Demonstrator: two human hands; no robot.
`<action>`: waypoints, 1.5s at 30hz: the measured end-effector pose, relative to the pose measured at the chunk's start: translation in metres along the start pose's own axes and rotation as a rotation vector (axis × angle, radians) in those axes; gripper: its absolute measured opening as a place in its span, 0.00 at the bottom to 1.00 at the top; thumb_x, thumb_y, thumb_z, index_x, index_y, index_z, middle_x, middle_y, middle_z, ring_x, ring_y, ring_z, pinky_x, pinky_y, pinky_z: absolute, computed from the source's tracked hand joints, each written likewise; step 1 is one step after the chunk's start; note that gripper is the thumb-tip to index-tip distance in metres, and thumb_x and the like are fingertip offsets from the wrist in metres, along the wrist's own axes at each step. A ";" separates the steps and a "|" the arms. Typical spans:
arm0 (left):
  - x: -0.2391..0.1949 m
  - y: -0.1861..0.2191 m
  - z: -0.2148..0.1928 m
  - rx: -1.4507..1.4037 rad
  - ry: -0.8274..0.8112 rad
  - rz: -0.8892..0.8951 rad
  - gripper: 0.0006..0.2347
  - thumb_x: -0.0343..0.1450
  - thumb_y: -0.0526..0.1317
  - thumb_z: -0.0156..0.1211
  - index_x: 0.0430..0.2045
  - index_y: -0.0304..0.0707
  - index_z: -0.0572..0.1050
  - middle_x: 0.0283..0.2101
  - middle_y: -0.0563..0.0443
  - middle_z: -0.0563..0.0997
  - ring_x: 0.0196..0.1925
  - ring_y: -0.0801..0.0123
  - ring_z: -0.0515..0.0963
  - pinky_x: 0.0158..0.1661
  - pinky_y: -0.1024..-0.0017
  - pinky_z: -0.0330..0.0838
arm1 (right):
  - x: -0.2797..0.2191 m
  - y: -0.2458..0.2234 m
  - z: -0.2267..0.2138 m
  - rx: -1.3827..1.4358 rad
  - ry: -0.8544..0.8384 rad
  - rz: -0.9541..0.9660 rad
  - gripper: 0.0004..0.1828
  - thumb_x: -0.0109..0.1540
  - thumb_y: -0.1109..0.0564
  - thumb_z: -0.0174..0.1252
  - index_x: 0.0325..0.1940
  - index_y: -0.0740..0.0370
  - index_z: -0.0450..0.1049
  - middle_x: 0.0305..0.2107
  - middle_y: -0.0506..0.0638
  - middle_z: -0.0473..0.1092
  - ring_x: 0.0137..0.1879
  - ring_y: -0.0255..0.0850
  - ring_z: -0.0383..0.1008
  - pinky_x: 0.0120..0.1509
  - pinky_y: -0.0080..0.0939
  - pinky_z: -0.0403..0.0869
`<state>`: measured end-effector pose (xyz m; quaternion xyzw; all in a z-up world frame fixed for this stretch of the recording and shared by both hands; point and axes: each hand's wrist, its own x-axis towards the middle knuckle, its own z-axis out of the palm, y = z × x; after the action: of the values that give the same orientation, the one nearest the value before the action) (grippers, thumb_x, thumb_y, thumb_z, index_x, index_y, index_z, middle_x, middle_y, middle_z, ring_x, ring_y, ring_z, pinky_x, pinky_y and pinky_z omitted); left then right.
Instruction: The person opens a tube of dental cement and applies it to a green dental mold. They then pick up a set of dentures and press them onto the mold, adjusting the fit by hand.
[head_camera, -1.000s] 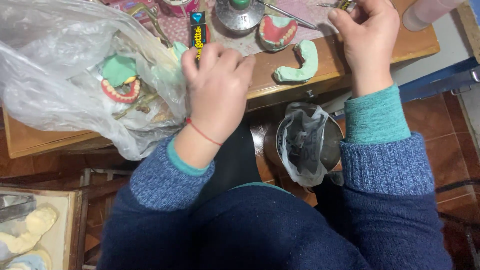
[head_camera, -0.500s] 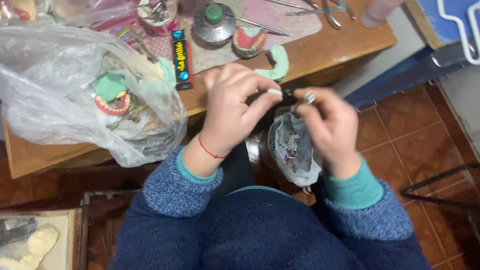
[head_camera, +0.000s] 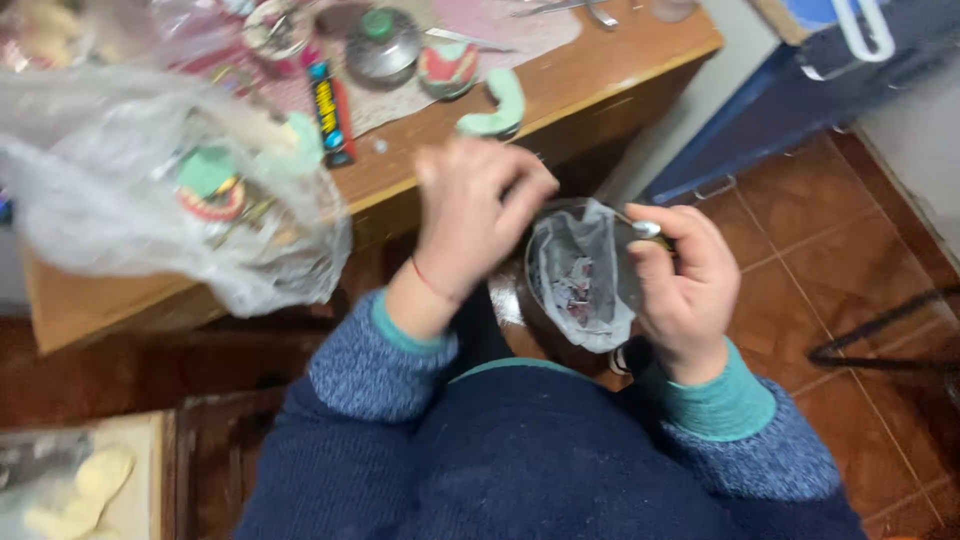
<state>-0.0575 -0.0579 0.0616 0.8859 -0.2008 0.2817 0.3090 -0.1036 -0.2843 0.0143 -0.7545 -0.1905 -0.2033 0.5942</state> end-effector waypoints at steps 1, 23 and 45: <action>-0.005 -0.020 -0.002 0.021 0.008 -0.021 0.06 0.68 0.42 0.68 0.22 0.42 0.81 0.29 0.50 0.80 0.40 0.57 0.76 0.44 0.53 0.57 | -0.007 0.004 -0.002 0.019 -0.024 -0.002 0.07 0.72 0.62 0.59 0.53 0.68 0.76 0.35 0.47 0.69 0.41 0.33 0.68 0.48 0.30 0.67; -0.013 -0.143 -0.040 0.809 -0.060 0.086 0.03 0.63 0.38 0.67 0.17 0.49 0.83 0.25 0.56 0.78 0.45 0.58 0.74 0.58 0.45 0.56 | -0.011 0.029 0.016 0.349 0.025 0.169 0.12 0.75 0.60 0.57 0.60 0.70 0.73 0.36 0.45 0.71 0.41 0.28 0.68 0.50 0.26 0.68; -0.009 0.026 0.023 -0.690 -0.238 -0.191 0.04 0.70 0.36 0.66 0.29 0.34 0.83 0.31 0.49 0.83 0.36 0.69 0.82 0.38 0.74 0.75 | 0.004 0.000 0.002 -0.460 0.112 -0.528 0.21 0.59 0.72 0.68 0.53 0.61 0.73 0.36 0.51 0.68 0.40 0.49 0.70 0.46 0.48 0.69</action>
<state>-0.0694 -0.0907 0.0520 0.7711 -0.2350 0.0624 0.5885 -0.1001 -0.2817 0.0163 -0.7810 -0.2955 -0.4283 0.3454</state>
